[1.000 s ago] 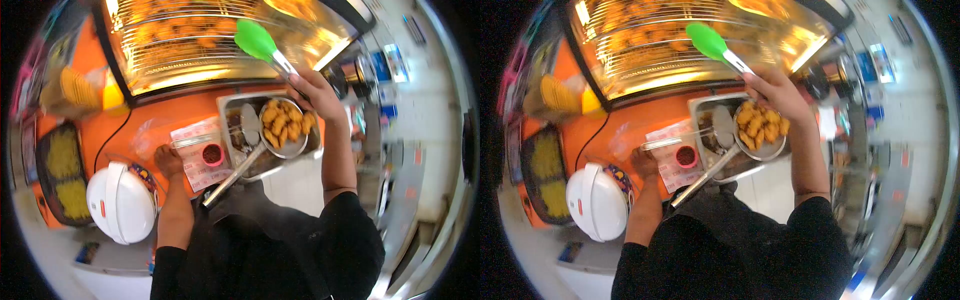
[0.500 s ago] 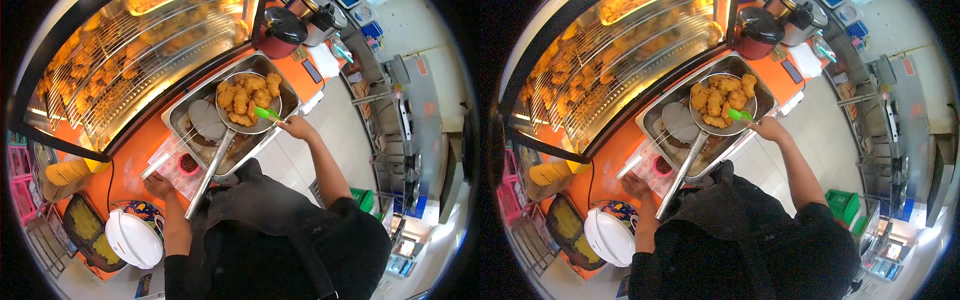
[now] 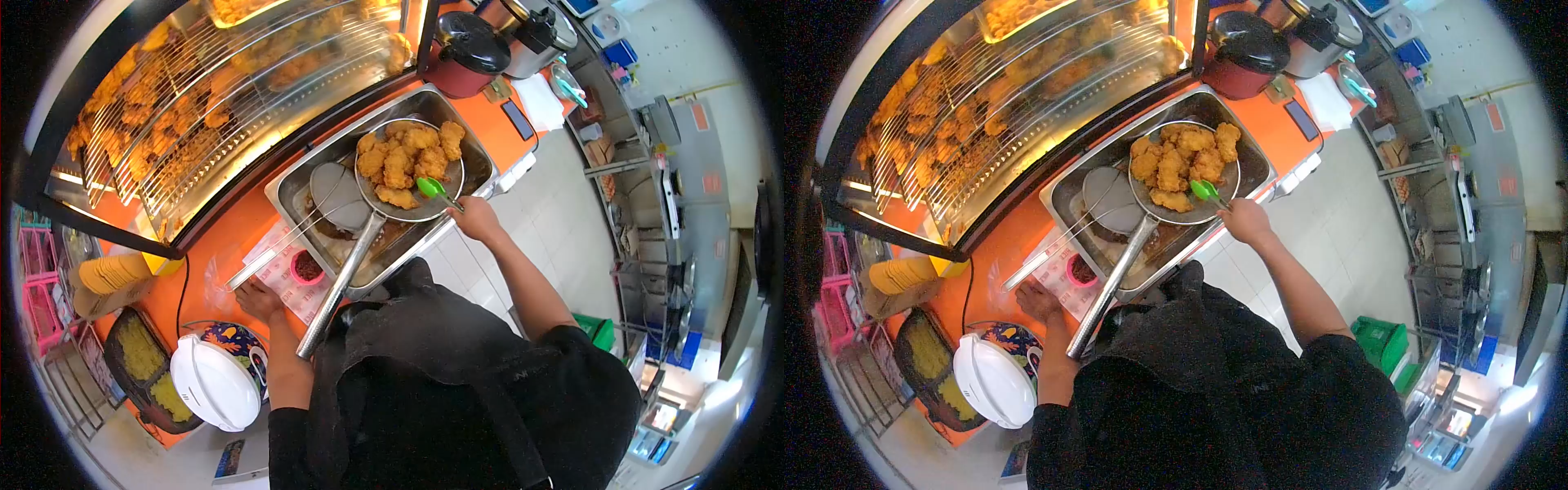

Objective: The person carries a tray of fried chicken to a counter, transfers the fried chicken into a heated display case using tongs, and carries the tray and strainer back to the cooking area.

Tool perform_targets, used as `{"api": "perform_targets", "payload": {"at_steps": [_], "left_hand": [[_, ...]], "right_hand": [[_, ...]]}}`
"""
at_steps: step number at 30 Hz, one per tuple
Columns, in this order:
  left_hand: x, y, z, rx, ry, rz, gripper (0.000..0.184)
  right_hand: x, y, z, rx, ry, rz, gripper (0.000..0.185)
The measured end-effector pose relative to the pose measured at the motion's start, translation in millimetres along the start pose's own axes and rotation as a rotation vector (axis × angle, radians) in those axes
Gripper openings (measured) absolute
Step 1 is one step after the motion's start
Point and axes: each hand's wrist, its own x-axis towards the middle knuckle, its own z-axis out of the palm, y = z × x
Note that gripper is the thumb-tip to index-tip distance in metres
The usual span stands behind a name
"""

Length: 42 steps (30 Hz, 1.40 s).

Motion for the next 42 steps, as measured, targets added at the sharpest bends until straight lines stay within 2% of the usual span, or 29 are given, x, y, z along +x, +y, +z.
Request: {"api": "perform_targets", "payload": {"at_steps": [3,8,11,14,16,19,22,25,28,34,42], "left_hand": [[3,5,-8,0.0,-0.043,-0.018,0.044],[6,6,-17,-0.005,-0.102,-0.038,0.041],[4,1,-7,-0.024,0.04,0.023,0.039],[4,1,-7,-0.055,0.083,0.025,0.038],[3,2,-9,-0.057,0.038,-0.001,0.037],[5,3,-17,-0.029,-0.075,-0.055,0.037],[4,-1,-13,-0.019,-0.079,-0.048,0.036],[6,0,-13,-0.038,-0.017,-0.03,0.035],[6,0,-18,-0.046,0.001,-0.028,0.034],[7,-1,-17,-0.057,0.011,-0.03,0.033],[8,-1,-23,-0.095,-0.018,-0.048,0.031]], "right_hand": [[4,13,-3,0.118,0.007,-0.039,0.045],[-3,-1,-4,0.071,0.078,-0.013,0.043],[-13,-12,-21,0.048,0.113,0.013,0.041],[-21,-21,-47,0.046,0.097,0.025,0.04],[-24,-30,-54,0.019,0.105,-0.004,0.04],[-9,-42,-3,-0.131,0.291,-0.064,0.04],[-18,-102,20,-0.208,0.119,0.079,0.045],[-37,-131,27,-0.24,0.127,0.066,0.052],[-27,-124,46,-0.278,0.14,0.077,0.055],[-16,-126,60,-0.255,0.206,0.062,0.049],[-27,-92,37,-0.29,0.189,0.171,0.038]]}}
